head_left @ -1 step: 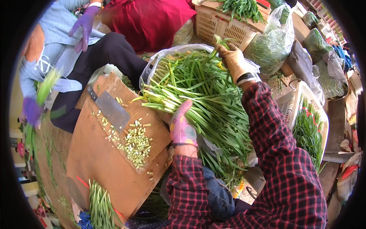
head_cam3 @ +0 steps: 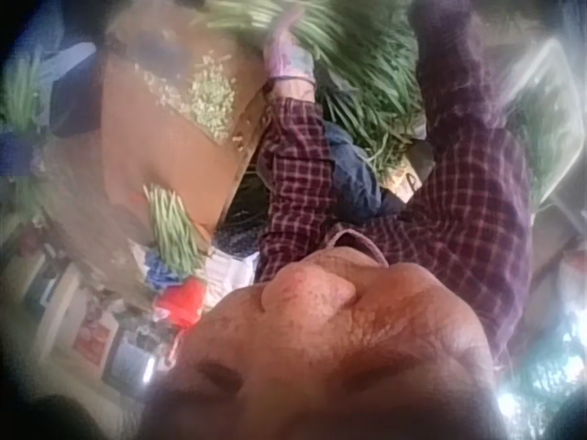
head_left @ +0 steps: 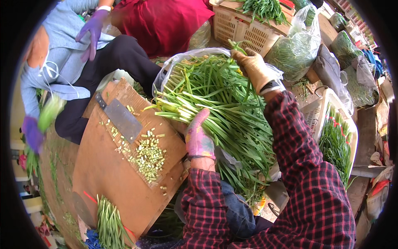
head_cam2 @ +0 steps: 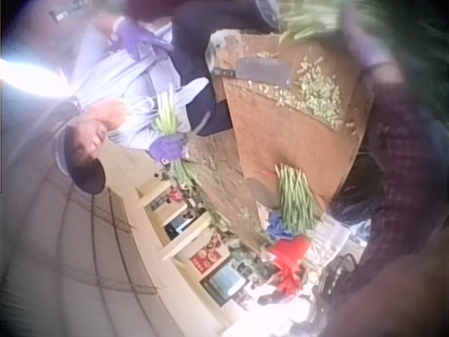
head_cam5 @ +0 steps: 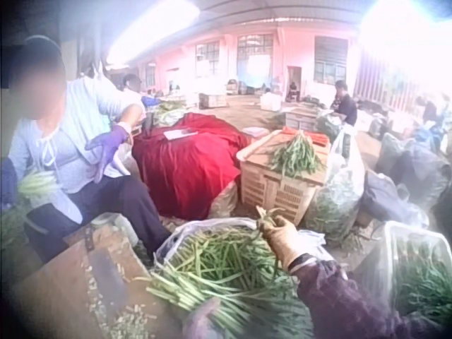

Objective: The person organizes bunches of chives by hand, stripping away loose leaves, evening out the ends, and securing the bundles with red ties before placing them into a plastic crate.

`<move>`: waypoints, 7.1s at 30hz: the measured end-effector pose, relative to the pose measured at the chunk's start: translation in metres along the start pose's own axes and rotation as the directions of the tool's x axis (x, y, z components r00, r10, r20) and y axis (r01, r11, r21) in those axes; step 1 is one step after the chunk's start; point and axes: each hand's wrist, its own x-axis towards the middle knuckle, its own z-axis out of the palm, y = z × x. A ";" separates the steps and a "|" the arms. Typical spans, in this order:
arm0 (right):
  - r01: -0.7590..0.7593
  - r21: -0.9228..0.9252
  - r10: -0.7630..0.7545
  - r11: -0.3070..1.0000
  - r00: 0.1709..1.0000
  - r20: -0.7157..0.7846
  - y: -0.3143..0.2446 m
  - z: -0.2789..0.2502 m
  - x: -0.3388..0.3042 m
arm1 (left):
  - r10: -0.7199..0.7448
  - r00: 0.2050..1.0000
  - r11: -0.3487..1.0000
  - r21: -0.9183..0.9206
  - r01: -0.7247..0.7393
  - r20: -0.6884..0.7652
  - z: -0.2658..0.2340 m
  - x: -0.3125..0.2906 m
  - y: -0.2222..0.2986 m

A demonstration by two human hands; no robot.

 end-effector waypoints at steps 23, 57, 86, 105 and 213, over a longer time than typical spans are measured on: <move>0.624 -0.561 -0.072 0.544 0.701 0.710 -0.051 0.079 -0.109 | 0.376 0.872 0.489 0.731 -0.475 0.314 -0.009 0.001 -0.025; 0.012 0.406 -0.163 0.914 0.926 0.340 -0.029 -0.027 -0.118 | 0.557 0.786 -0.064 0.958 -0.279 0.266 -0.001 -0.010 -0.022; -0.140 0.539 -0.192 0.830 0.836 0.513 -0.036 -0.026 -0.150 | 0.032 0.913 0.974 0.194 -0.121 0.407 0.001 0.024 -0.031; 0.509 0.081 -0.510 0.857 0.860 -0.004 -0.147 -0.144 -0.231 | 0.516 0.598 -0.085 0.732 -0.676 0.613 -0.008 -0.078 0.007; -0.297 0.548 -0.036 0.782 0.856 0.515 -0.062 0.007 -0.454 | 0.039 0.974 0.990 -0.141 -0.007 0.222 -0.323 -0.417 0.093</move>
